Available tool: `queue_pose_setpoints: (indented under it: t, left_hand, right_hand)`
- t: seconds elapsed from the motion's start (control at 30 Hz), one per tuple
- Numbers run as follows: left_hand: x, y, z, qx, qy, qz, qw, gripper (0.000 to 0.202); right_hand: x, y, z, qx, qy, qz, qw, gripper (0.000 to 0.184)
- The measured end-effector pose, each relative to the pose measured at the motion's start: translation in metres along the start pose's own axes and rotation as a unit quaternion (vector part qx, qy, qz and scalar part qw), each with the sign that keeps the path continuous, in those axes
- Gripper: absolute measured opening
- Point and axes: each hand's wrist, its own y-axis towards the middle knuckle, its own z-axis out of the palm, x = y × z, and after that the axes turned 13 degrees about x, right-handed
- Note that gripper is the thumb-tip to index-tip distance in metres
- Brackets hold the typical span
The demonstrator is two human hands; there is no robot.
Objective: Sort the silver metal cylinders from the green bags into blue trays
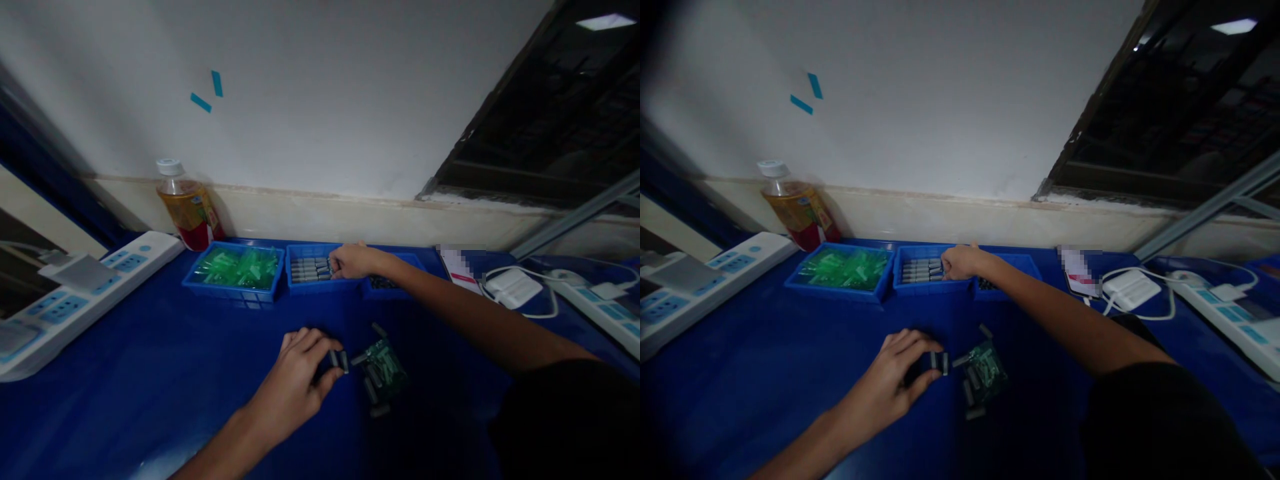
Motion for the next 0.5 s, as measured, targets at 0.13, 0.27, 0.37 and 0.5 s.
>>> queue_pose_setpoints:
  t: [0.13, 0.27, 0.37, 0.5]
  left_hand:
    - [0.000, -0.001, -0.002, -0.014, -0.002, 0.002, 1.000, 0.018]
    - [0.008, 0.001, -0.009, -0.051, -0.003, 0.013, 0.999, 0.017]
    - [0.014, 0.003, -0.014, -0.082, -0.008, 0.014, 0.997, 0.016]
    - [0.017, 0.006, -0.018, -0.105, -0.002, 0.018, 0.994, 0.015]
  right_hand:
    - [-0.004, 0.004, 0.006, -0.075, 0.009, -0.011, 0.997, 0.023]
    - [-0.002, 0.003, 0.013, -0.125, 0.017, -0.038, 0.991, 0.026]
    - [0.002, 0.000, 0.014, -0.120, 0.022, -0.043, 0.992, 0.027]
    - [0.003, -0.005, 0.015, -0.115, 0.025, -0.037, 0.992, 0.025]
